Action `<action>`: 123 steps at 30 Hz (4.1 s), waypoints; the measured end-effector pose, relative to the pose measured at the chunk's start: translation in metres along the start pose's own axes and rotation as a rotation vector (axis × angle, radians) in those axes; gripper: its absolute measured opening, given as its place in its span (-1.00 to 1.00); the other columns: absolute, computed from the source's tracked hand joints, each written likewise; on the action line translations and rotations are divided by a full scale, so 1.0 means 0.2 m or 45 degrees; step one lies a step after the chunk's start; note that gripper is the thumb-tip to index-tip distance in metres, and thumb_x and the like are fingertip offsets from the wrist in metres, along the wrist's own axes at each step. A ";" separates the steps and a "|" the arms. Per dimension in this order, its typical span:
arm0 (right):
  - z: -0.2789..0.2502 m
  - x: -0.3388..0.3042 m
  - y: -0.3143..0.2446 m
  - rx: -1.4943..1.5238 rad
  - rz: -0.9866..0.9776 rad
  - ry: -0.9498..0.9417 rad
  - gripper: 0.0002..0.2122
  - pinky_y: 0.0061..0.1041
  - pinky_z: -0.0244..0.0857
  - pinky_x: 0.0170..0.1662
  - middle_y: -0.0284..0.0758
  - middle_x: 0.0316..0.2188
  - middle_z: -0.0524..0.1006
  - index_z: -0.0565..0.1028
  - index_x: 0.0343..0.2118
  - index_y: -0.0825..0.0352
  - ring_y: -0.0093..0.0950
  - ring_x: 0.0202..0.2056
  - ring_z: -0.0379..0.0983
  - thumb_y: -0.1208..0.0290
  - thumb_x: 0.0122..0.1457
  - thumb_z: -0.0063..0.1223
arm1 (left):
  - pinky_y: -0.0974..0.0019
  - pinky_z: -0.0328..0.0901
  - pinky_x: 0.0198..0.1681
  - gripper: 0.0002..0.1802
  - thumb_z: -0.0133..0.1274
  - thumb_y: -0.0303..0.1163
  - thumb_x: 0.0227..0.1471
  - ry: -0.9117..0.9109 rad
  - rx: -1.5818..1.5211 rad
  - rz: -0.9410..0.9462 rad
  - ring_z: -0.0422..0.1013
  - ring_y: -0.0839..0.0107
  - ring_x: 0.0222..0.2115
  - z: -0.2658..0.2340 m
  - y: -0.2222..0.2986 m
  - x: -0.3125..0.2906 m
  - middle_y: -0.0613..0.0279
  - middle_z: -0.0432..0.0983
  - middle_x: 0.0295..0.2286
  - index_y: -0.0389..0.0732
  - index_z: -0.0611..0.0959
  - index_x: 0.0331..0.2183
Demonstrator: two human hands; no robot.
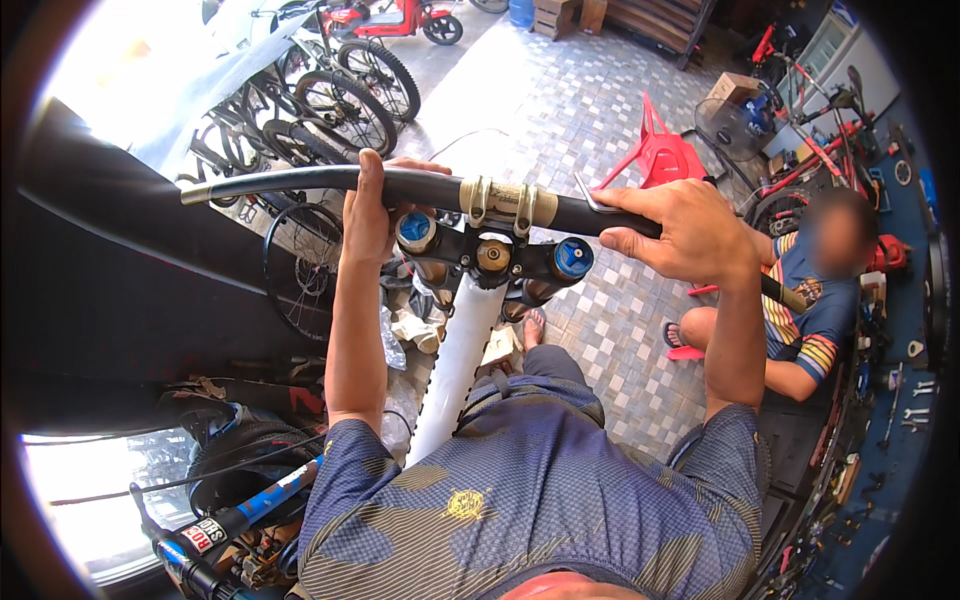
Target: The person positions a bicycle handlebar onto the stem of a white bicycle frame, aligning it with the headset. They then use an Allen key to tighten the stem bolts, securing the handlebar in place.
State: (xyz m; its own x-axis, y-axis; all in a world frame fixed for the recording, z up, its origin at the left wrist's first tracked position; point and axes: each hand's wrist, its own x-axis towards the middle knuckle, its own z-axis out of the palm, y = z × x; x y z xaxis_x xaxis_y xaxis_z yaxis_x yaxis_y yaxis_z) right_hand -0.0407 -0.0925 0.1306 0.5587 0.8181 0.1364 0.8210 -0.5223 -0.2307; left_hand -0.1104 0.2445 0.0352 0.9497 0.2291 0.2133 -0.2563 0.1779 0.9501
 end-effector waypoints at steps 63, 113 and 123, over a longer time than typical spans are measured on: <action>-0.01 0.01 0.00 0.036 0.014 -0.045 -0.54 -0.23 0.37 -0.33 -0.15 -0.41 0.64 0.61 -0.03 0.16 -0.16 -0.40 0.57 -0.08 0.18 0.08 | 0.49 0.42 -0.46 -0.05 -0.27 0.37 0.20 -0.014 0.002 -0.015 0.53 0.45 -0.53 -0.01 -0.01 0.00 0.01 0.66 -0.38 -0.45 0.69 -0.32; -0.01 0.01 -0.02 -0.003 0.057 -0.099 -0.55 -0.27 0.35 -0.30 -0.15 -0.39 0.63 0.57 0.01 0.20 -0.16 -0.38 0.56 -0.01 0.17 0.15 | 0.48 0.40 -0.40 0.02 -0.41 0.46 0.17 -0.027 0.095 -0.046 0.54 0.49 -0.45 -0.02 -0.01 0.00 0.07 0.65 -0.34 -0.39 0.67 -0.25; 0.01 0.01 -0.01 -0.006 0.019 -0.034 -0.55 -0.22 0.36 -0.34 -0.16 -0.46 0.62 0.60 -0.02 0.13 -0.15 -0.42 0.56 -0.10 0.19 0.05 | 0.54 0.41 -0.47 -0.07 -0.31 0.35 0.23 0.048 -0.017 -0.030 0.52 0.50 -0.52 0.00 -0.01 0.01 0.02 0.66 -0.34 -0.44 0.69 -0.28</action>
State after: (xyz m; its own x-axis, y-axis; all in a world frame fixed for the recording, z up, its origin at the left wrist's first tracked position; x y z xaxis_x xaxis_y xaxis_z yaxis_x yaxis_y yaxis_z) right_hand -0.0419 -0.0895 0.1300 0.5676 0.8163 0.1069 0.8131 -0.5356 -0.2279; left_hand -0.1088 0.2453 0.0334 0.9482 0.2604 0.1820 -0.2365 0.1961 0.9516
